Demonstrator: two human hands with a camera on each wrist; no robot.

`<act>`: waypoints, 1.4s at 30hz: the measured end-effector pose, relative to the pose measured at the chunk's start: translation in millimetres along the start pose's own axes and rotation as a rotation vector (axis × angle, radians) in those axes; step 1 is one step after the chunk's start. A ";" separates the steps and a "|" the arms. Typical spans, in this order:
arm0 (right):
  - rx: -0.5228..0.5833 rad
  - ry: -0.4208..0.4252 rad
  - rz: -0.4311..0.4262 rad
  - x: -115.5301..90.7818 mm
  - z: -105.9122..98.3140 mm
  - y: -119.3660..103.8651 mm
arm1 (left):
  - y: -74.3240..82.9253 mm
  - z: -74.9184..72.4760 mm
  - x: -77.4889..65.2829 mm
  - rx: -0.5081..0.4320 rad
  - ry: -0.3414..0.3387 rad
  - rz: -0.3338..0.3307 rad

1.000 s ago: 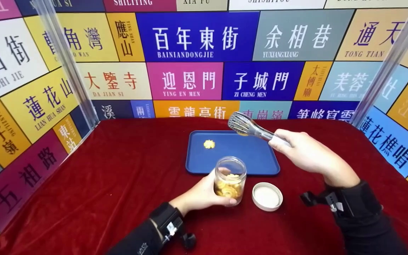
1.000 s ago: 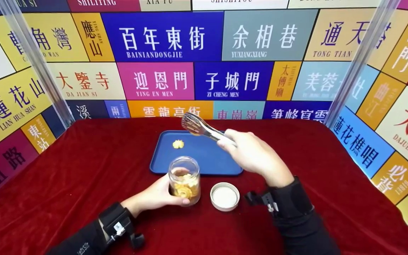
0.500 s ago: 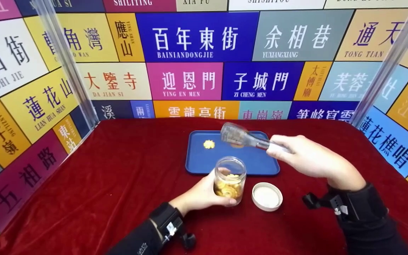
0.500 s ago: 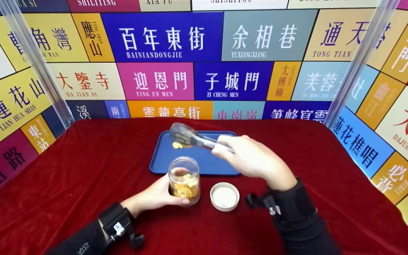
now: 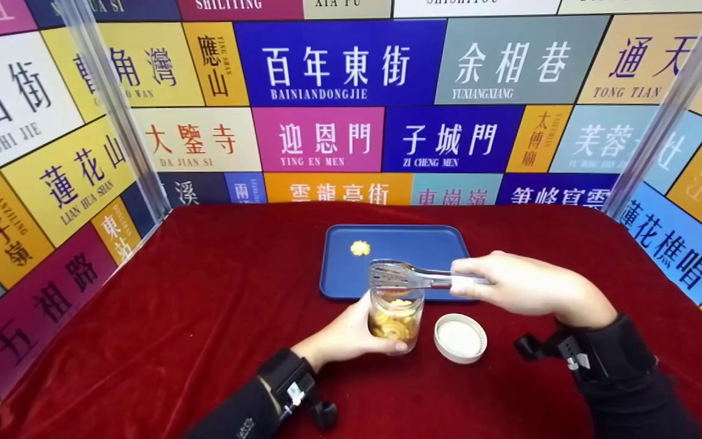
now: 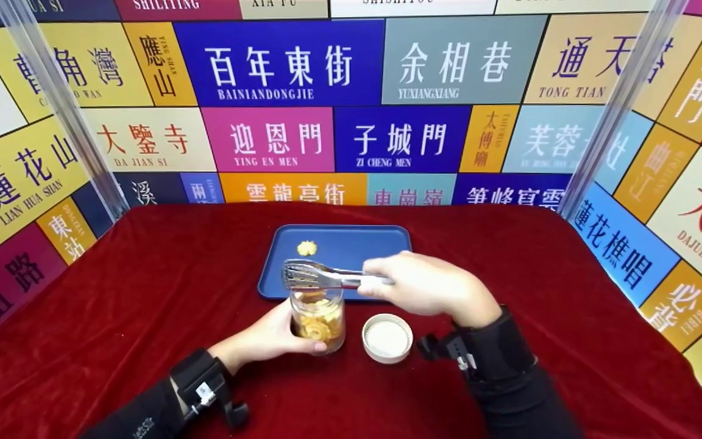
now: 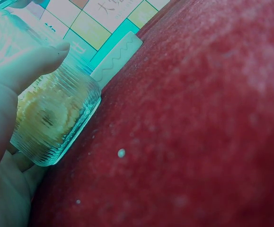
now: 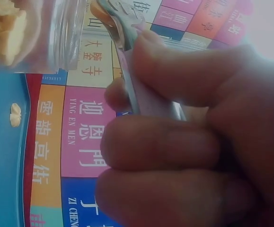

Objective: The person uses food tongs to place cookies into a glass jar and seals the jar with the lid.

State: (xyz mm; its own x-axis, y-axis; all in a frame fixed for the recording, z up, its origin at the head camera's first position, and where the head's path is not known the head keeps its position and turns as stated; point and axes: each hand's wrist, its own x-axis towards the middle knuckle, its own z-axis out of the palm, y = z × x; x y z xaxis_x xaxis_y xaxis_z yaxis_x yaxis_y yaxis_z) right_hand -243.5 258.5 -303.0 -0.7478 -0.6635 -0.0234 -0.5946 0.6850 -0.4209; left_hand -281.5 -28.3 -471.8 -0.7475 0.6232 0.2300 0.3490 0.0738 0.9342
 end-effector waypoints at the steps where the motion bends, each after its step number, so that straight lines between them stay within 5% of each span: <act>1: 0.004 -0.001 0.003 -0.6 -0.4 0.5 | 0.1 0.0 0.0 -0.010 -0.005 0.003; 34: 0.041 -0.004 0.024 -0.9 -1.4 0.6 | -0.3 -0.5 -2.3 0.001 0.001 -0.025; 42: 0.050 0.050 0.079 2.1 -0.5 6.3 | 0.7 -0.5 -2.7 0.000 0.001 -0.033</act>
State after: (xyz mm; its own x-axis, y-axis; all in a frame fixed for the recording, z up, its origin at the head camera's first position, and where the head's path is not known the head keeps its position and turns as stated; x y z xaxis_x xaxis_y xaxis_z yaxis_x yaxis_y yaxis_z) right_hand -248.9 261.6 -305.3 -0.8064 -0.5911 -0.0137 -0.5184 0.7180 -0.4645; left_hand -279.5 -30.3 -471.6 -0.7591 0.6197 0.1993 0.3243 0.0946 0.9412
